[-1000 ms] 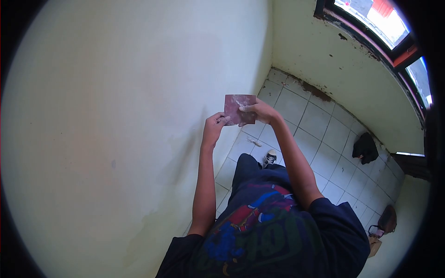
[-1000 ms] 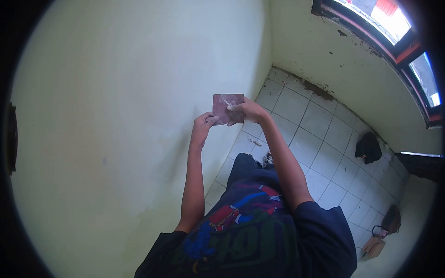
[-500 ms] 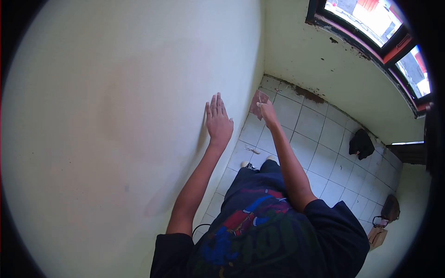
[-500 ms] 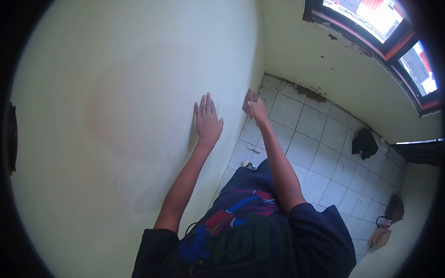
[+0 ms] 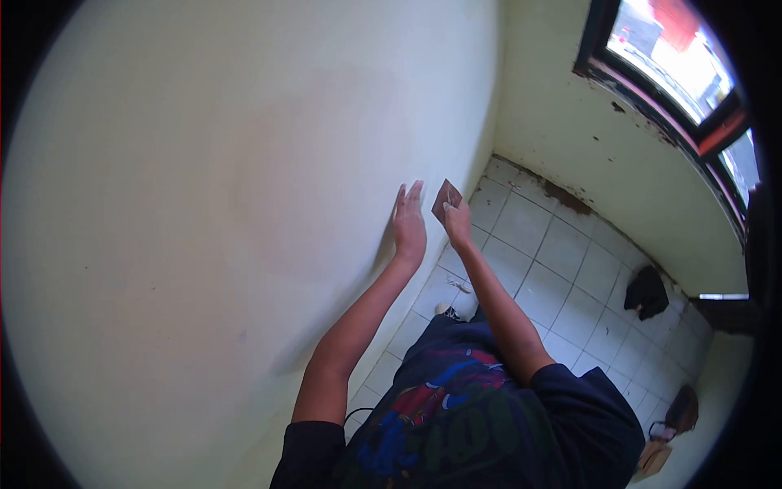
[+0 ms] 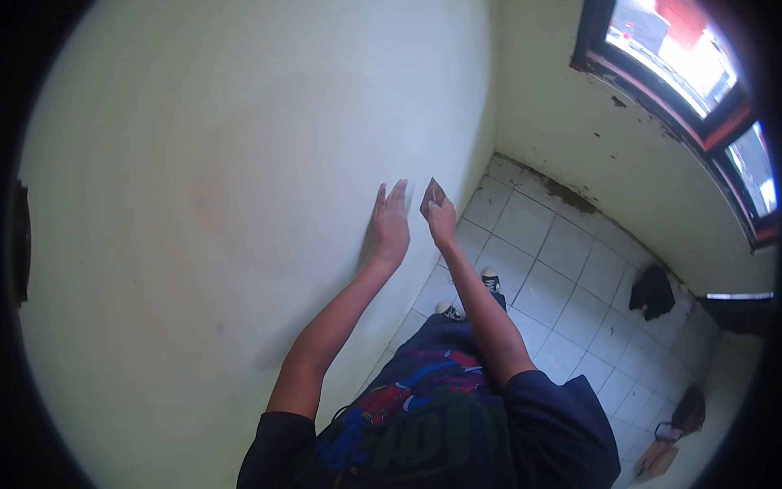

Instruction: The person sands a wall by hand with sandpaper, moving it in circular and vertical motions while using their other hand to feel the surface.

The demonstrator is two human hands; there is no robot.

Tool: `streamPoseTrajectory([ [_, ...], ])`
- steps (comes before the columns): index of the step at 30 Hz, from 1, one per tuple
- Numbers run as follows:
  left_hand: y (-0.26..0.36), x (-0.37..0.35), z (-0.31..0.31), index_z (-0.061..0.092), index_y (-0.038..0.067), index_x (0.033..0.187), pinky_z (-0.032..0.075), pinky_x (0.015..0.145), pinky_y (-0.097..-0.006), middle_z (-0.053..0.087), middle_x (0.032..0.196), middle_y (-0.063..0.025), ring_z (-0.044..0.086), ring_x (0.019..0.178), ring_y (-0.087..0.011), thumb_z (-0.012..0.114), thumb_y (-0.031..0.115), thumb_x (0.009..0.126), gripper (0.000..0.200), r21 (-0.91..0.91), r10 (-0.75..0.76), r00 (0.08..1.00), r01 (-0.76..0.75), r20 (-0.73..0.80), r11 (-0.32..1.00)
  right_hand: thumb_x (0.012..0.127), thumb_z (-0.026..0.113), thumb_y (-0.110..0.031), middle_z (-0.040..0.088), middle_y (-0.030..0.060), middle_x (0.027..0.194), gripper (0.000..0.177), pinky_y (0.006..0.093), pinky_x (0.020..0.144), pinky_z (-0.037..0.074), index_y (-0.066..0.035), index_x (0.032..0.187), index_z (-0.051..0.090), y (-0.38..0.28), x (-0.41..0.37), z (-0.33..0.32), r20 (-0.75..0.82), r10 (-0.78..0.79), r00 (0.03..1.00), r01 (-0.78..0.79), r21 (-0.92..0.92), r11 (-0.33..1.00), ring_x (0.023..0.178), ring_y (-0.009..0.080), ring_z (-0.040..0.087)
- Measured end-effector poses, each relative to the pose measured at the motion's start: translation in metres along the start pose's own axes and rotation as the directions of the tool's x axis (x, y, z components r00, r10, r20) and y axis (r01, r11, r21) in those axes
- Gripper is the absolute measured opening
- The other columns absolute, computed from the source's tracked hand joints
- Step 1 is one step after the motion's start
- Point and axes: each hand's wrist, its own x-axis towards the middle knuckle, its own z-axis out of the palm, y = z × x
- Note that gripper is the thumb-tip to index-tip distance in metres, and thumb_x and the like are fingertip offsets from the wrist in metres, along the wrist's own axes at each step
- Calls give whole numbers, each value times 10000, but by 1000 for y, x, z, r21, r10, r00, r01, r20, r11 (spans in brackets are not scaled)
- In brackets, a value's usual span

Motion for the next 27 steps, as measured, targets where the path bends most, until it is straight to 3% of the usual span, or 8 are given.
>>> streamPoseTrajectory([
  [6, -45, 0, -51, 354, 70, 1519, 90, 1238, -476, 204, 1647, -15, 98, 1528, -139, 489, 239, 931, 626, -93, -142, 989, 136, -53, 986, 965, 437, 2, 488, 217, 1461, 491, 364, 1145, 323, 36, 1455, 422, -86, -20, 55, 9, -224, 974, 221, 145, 965, 1380, 283, 441],
  [10, -98, -43, -86, 354, 90, 1527, 142, 1130, -685, 233, 1643, -35, 209, 1515, -182, 514, 216, 921, 639, -477, -360, 929, 276, -92, 834, 964, 419, 78, 376, 252, 1527, 522, 388, 1195, 237, 41, 1483, 368, -170, -26, 64, 14, -499, 867, 486, 205, 850, 1468, 316, 284],
  [14, -88, -56, -79, 316, 79, 1543, 87, 1090, -754, 241, 1640, -41, 229, 1511, -199, 494, 216, 936, 648, -410, -433, 893, 350, -126, 842, 793, 425, 181, 346, 289, 1525, 684, 495, 1193, 237, 54, 1464, 388, -163, -23, 51, 215, -821, 529, 831, 66, 552, 1462, 426, 242],
  [17, -74, -38, -73, 282, 81, 1555, 60, 1097, -753, 203, 1651, -31, 182, 1523, -194, 515, 273, 944, 682, -434, -461, 883, 383, -86, 815, 754, 401, 205, 356, 295, 1515, 720, 474, 1186, 263, 58, 1459, 392, -91, -10, 39, 255, -791, 556, 817, 8, 577, 1449, 421, 280],
  [19, -63, -25, -68, 280, 86, 1557, 60, 1100, -752, 199, 1652, -27, 176, 1524, -197, 527, 279, 939, 693, -465, -454, 887, 370, -80, 804, 734, 383, 199, 372, 292, 1505, 728, 439, 1177, 286, 58, 1448, 406, -47, -8, 32, 229, -403, 886, 431, -86, 898, 1424, 410, 333],
  [20, -63, -21, -62, 277, 90, 1558, 61, 1103, -751, 196, 1652, -24, 170, 1525, -199, 539, 284, 934, 704, -498, -452, 890, 364, -64, 787, 734, 383, 199, 372, 292, 1505, 728, 439, 1177, 286, 58, 1448, 406, -49, -6, 39, 219, -418, 882, 443, -82, 893, 1424, 410, 333],
  [22, -51, -20, -63, 284, 93, 1556, 53, 1119, -735, 199, 1650, -44, 167, 1526, -213, 551, 291, 931, 708, -463, -430, 902, 362, -47, 809, 728, 363, 179, 367, 289, 1507, 741, 409, 1186, 260, 50, 1457, 389, -55, -8, 43, 240, 151, 959, -139, -65, 988, 1434, 385, 319],
  [27, -77, -44, -71, 366, 113, 1527, -2, 1133, -698, 280, 1625, -58, 282, 1492, -218, 479, 284, 975, 589, -531, -574, 792, 401, -208, 746, 745, 367, 156, 338, 279, 1527, 764, 381, 1187, 242, 20, 1496, 341, -132, -41, 64, 59, -293, 954, 286, 105, 953, 1471, 351, 246],
])
